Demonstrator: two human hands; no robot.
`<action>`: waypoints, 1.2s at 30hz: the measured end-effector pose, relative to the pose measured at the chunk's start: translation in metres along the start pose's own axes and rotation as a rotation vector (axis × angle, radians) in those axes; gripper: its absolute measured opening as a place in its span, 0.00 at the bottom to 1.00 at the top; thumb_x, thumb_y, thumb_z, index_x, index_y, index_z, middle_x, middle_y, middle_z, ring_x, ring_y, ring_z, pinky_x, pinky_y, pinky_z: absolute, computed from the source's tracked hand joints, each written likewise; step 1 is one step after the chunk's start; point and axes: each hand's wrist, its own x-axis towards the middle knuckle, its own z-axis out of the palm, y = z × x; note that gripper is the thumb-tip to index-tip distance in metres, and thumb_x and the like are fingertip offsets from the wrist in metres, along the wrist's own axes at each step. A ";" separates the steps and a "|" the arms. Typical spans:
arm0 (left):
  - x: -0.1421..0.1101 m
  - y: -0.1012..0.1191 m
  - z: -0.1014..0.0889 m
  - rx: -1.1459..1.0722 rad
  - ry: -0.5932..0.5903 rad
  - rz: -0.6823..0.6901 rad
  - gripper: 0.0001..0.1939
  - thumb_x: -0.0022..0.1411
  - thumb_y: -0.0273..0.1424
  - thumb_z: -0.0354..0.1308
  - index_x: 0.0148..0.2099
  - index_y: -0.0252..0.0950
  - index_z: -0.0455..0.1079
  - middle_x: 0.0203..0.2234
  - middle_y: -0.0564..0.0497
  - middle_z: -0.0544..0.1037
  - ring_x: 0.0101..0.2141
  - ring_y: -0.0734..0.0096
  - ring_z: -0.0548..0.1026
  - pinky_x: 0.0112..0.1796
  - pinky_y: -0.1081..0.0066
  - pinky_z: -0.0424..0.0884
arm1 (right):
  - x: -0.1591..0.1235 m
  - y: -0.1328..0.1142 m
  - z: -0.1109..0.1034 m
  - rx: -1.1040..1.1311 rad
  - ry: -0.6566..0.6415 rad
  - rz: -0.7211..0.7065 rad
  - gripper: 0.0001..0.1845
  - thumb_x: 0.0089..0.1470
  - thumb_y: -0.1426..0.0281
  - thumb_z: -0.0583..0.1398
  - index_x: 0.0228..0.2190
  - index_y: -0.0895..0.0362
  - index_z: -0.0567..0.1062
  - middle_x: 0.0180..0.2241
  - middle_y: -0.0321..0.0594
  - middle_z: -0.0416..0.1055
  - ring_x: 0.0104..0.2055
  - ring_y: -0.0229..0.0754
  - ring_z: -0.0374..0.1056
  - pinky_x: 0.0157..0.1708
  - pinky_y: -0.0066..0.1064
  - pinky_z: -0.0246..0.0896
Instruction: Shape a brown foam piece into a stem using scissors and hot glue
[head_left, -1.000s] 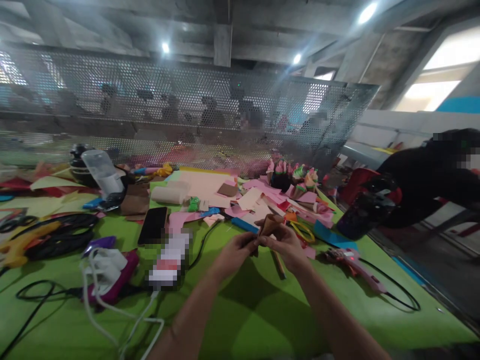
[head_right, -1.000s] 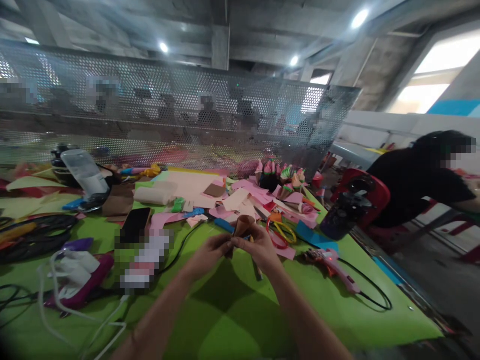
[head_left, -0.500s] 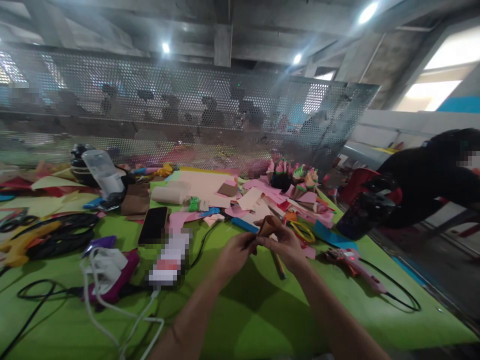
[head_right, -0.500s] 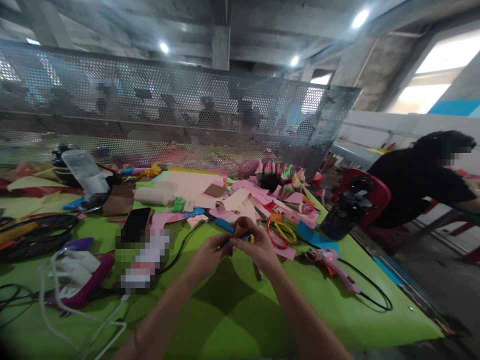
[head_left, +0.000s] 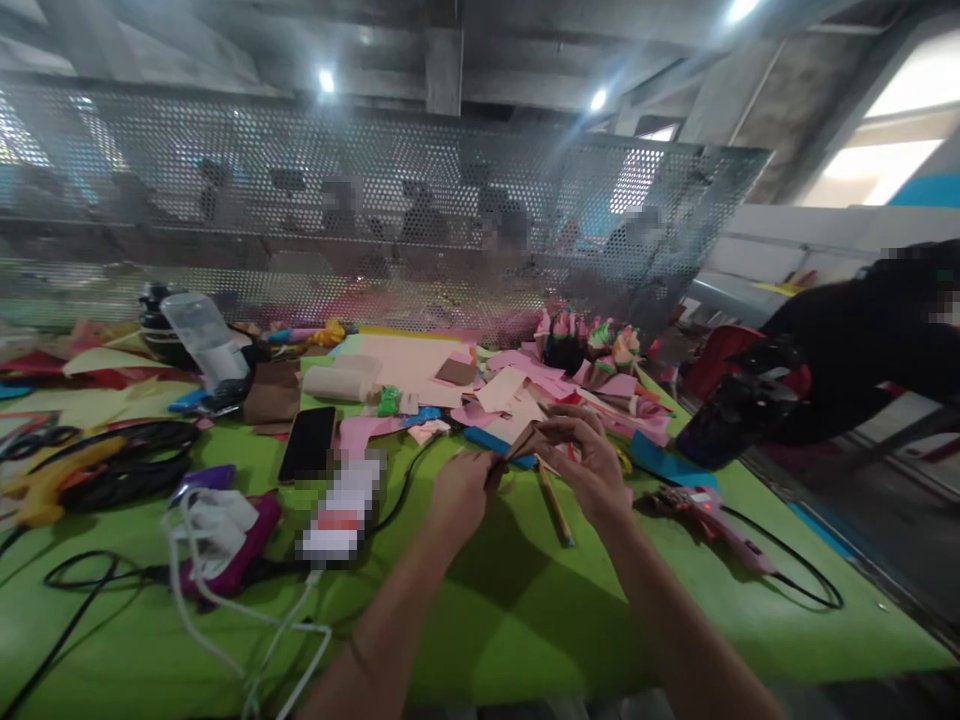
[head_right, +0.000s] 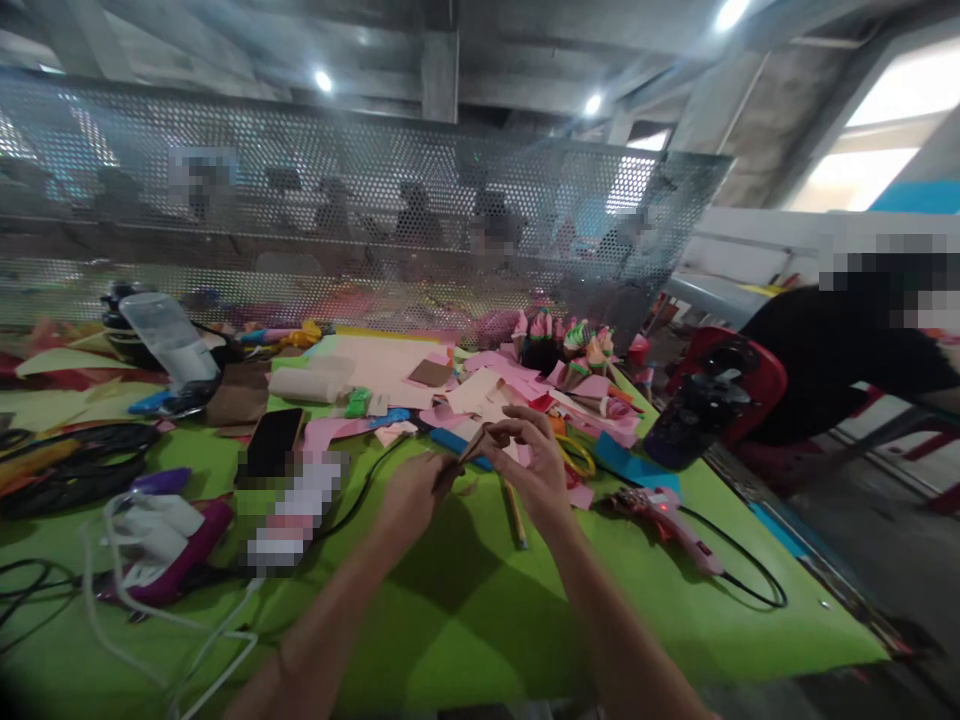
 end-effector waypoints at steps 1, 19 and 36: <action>0.000 0.000 0.000 0.035 0.000 0.008 0.14 0.69 0.32 0.49 0.40 0.37 0.76 0.29 0.46 0.79 0.33 0.63 0.75 0.35 0.67 0.64 | 0.000 -0.001 0.001 -0.001 0.009 0.005 0.10 0.50 0.60 0.67 0.34 0.51 0.80 0.48 0.44 0.68 0.48 0.49 0.66 0.46 0.41 0.63; -0.004 0.002 0.001 0.196 0.105 0.093 0.10 0.68 0.29 0.51 0.38 0.36 0.74 0.31 0.45 0.80 0.35 0.61 0.76 0.36 0.64 0.61 | 0.000 0.004 0.004 0.017 0.026 0.049 0.11 0.48 0.60 0.68 0.32 0.53 0.78 0.46 0.43 0.68 0.43 0.46 0.67 0.43 0.39 0.63; 0.002 0.003 0.001 -0.628 0.024 -0.174 0.10 0.62 0.36 0.56 0.33 0.36 0.73 0.26 0.51 0.76 0.28 0.69 0.71 0.31 0.71 0.62 | 0.004 0.014 0.004 0.241 0.048 0.234 0.11 0.43 0.60 0.70 0.24 0.54 0.78 0.42 0.43 0.69 0.45 0.49 0.67 0.46 0.41 0.63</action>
